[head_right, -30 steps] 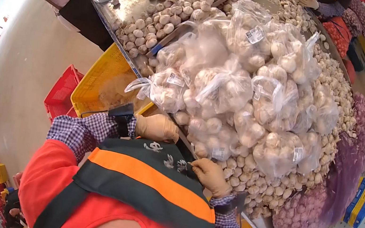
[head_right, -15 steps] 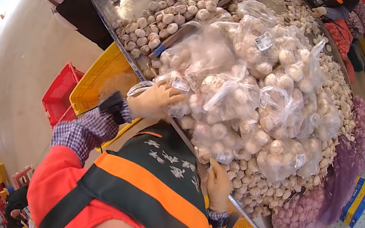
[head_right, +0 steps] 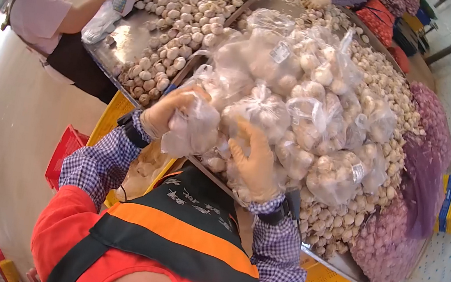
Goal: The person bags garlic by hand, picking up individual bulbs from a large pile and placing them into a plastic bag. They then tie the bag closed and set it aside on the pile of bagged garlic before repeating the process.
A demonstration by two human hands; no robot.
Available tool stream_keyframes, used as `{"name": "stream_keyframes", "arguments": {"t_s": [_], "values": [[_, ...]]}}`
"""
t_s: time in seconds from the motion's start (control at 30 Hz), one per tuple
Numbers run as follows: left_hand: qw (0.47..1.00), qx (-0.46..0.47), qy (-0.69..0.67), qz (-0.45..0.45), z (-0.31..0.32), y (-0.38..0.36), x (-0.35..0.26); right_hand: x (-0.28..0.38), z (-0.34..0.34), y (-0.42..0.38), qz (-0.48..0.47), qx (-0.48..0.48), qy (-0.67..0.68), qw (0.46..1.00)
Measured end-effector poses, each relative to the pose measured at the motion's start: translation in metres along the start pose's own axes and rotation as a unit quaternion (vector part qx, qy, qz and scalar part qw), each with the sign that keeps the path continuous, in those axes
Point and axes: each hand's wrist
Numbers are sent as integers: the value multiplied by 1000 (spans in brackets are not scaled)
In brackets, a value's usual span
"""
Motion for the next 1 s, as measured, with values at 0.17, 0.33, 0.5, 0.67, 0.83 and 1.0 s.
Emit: {"name": "stream_keyframes", "arguments": {"t_s": [0.17,0.33,0.5,0.67,0.83,1.0], "values": [[998,-2,-31,62,9,2,-32,-2,-11,2,-78,-105,-223,966],[995,-91,48,12,-15,6,-14,-8,-12,3,-78,-29,-412,908],[963,-175,193,-74,-52,8,62,-47,-10,38,-70,2,-459,886],[867,-238,438,-9,-50,-3,75,-62,-20,78,-126,3,-473,872],[711,-267,610,225,-3,1,48,-47,-33,90,-83,-78,-328,938],[556,-72,764,319,65,38,64,-28,-35,92,-8,-95,-170,981]]}}
Point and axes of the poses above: each hand's wrist, its own y-axis towards the middle knuckle, its own z-axis out of the palm, x = y × z, and after that the axes turned 13 degrees about y, right-handed
